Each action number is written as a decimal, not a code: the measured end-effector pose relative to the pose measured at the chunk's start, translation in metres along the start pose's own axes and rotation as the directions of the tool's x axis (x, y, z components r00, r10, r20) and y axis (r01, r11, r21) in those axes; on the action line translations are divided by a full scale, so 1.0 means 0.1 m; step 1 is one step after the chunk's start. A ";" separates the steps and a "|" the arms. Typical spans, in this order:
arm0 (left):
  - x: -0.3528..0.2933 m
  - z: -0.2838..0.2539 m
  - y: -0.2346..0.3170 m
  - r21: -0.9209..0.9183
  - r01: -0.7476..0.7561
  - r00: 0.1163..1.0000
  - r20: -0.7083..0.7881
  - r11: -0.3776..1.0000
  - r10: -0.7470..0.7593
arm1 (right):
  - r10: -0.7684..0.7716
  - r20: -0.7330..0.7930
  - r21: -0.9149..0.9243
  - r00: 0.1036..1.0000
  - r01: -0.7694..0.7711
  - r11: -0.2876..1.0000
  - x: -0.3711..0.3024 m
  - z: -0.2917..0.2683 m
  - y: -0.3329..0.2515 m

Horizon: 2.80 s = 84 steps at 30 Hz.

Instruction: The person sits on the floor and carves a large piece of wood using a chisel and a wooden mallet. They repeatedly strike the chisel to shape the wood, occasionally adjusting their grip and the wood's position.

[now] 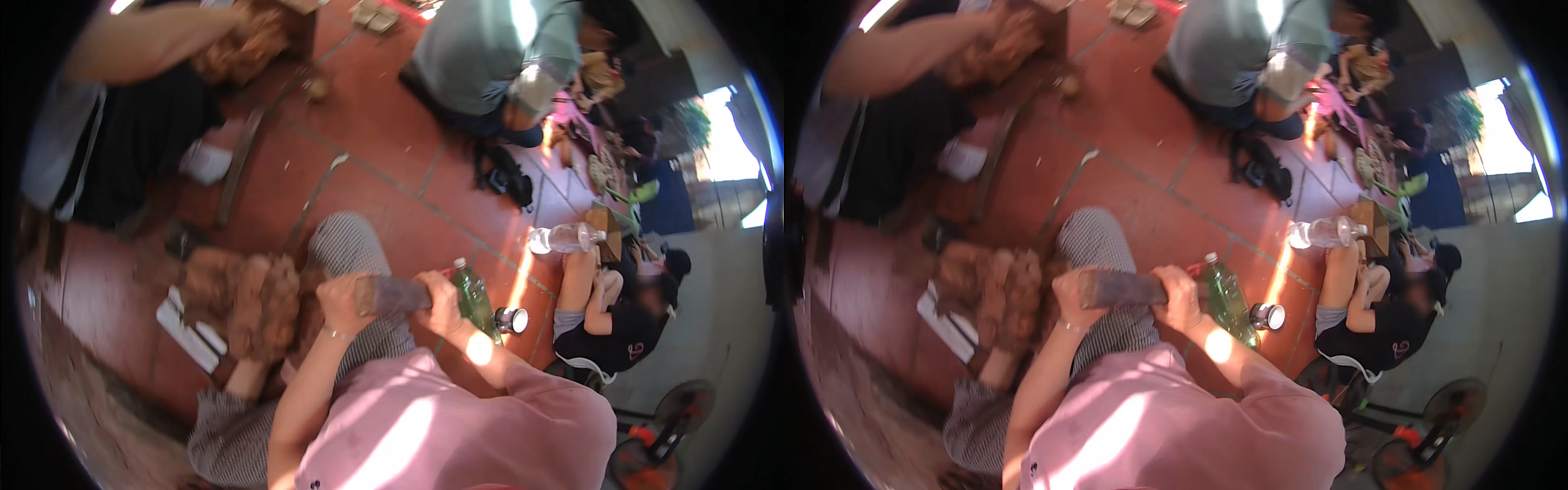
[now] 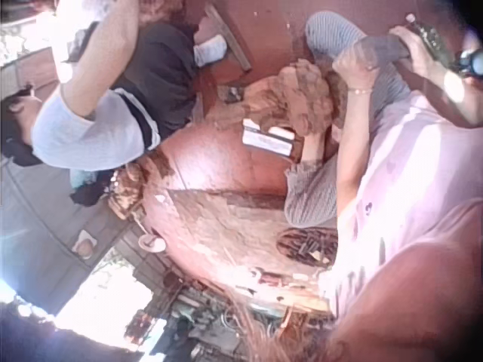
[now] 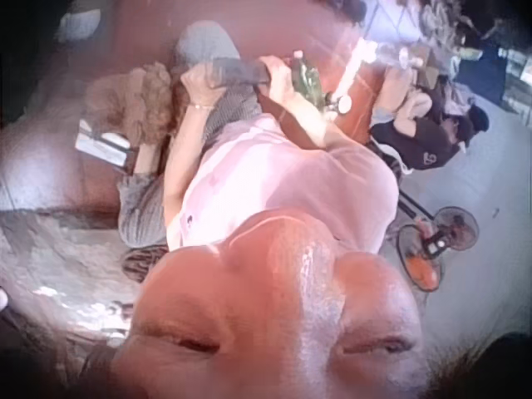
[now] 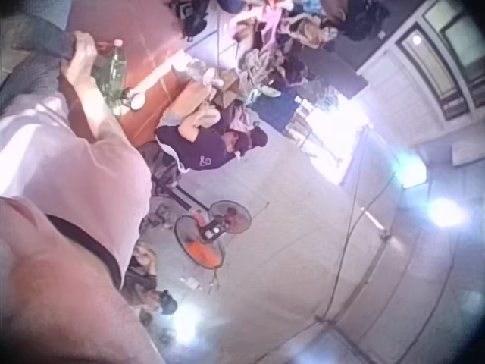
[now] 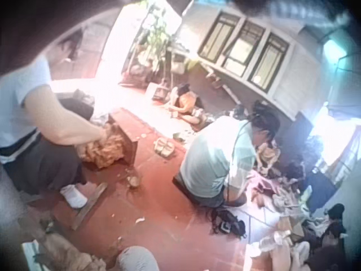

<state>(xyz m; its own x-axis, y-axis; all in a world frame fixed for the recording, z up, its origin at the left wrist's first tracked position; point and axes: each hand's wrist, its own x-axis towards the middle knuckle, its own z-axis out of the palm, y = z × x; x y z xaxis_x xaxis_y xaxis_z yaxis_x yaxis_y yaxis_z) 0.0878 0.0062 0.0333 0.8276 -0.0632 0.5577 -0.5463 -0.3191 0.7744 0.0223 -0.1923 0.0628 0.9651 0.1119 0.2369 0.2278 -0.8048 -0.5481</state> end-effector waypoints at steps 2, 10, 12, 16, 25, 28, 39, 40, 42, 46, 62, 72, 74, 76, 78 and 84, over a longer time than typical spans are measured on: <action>-0.02 -0.07 -0.03 -0.004 0.020 0.999 0.037 1.000 -0.020 | -0.013 -0.061 0.080 0.998 0.018 0.997 0.01 0.05 -0.01; -0.03 -0.13 -0.04 -0.005 -0.041 0.998 0.044 0.999 0.041 | 0.034 -0.099 0.127 0.994 -0.021 0.992 -0.07 0.09 -0.14; -0.04 -0.17 -0.06 0.043 -0.002 0.995 0.099 0.999 -0.002 | 0.031 -0.099 0.149 0.995 -0.016 0.989 -0.09 0.15 -0.17; -0.02 -0.31 0.10 0.081 -0.143 0.962 0.244 0.986 0.119 | 0.264 0.077 0.229 0.961 -0.275 0.934 -0.15 0.23 -0.23; -0.31 -0.70 0.58 0.582 0.084 0.735 0.512 0.809 -0.445 | 0.560 0.410 0.206 0.720 -0.671 0.712 -0.09 0.55 -0.05; -0.40 -0.75 0.45 0.638 0.100 0.726 0.478 0.763 -0.495 | 0.576 0.397 0.178 0.715 -0.675 0.716 0.02 0.59 -0.08; -0.35 -0.60 0.51 0.478 0.154 0.731 0.533 0.865 -0.426 | 0.535 0.355 0.192 0.767 -0.620 0.761 0.00 0.66 0.09; -0.31 -0.55 0.54 0.363 0.176 0.755 0.546 0.915 -0.362 | 0.528 0.364 0.238 0.767 -0.625 0.743 0.05 0.61 0.05; -0.30 -0.49 0.57 0.241 0.174 0.781 0.556 0.955 -0.283 | 0.523 0.499 0.343 0.691 -0.712 0.613 0.12 0.70 0.05; -0.43 -0.30 0.60 0.181 0.067 0.786 0.596 0.981 -0.164 | 0.611 0.652 0.308 0.449 -0.893 0.328 0.24 0.44 -0.07; -0.08 -0.04 0.48 0.004 -0.058 0.952 0.302 0.998 0.054 | 0.612 0.744 0.344 0.266 -0.939 -0.010 0.06 0.21 0.15; -0.15 -0.04 0.07 0.093 0.016 0.999 0.029 0.996 -0.019 | 0.480 0.565 0.361 0.671 -0.724 0.588 -0.05 0.34 0.33; -0.19 -0.02 0.10 0.071 0.026 1.000 0.005 0.997 -0.027 | 0.418 0.307 0.296 0.855 -0.504 0.812 -0.13 0.30 0.36; -0.22 -0.01 0.12 0.045 0.010 1.000 -0.010 0.999 -0.009 | 0.362 0.205 0.404 0.909 -0.416 0.815 -0.21 0.17 0.30; -0.18 -0.02 0.08 0.036 0.011 0.998 -0.058 0.999 -0.009 | 0.340 0.238 0.526 0.910 -0.415 0.742 -0.10 0.07 0.13; -0.11 -0.03 0.13 0.058 0.084 0.989 -0.123 0.995 -0.076 | 0.213 0.102 0.589 0.972 -0.232 0.774 -0.14 0.00 0.00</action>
<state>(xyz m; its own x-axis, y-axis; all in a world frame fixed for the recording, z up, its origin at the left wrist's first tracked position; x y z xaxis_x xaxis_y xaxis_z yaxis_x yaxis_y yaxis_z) 0.0709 0.0052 0.0381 0.8446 0.0781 0.5297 -0.4667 -0.3776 0.7998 0.0084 -0.1936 0.0595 0.9995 -0.0035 0.0313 0.0287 -0.3059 -0.9516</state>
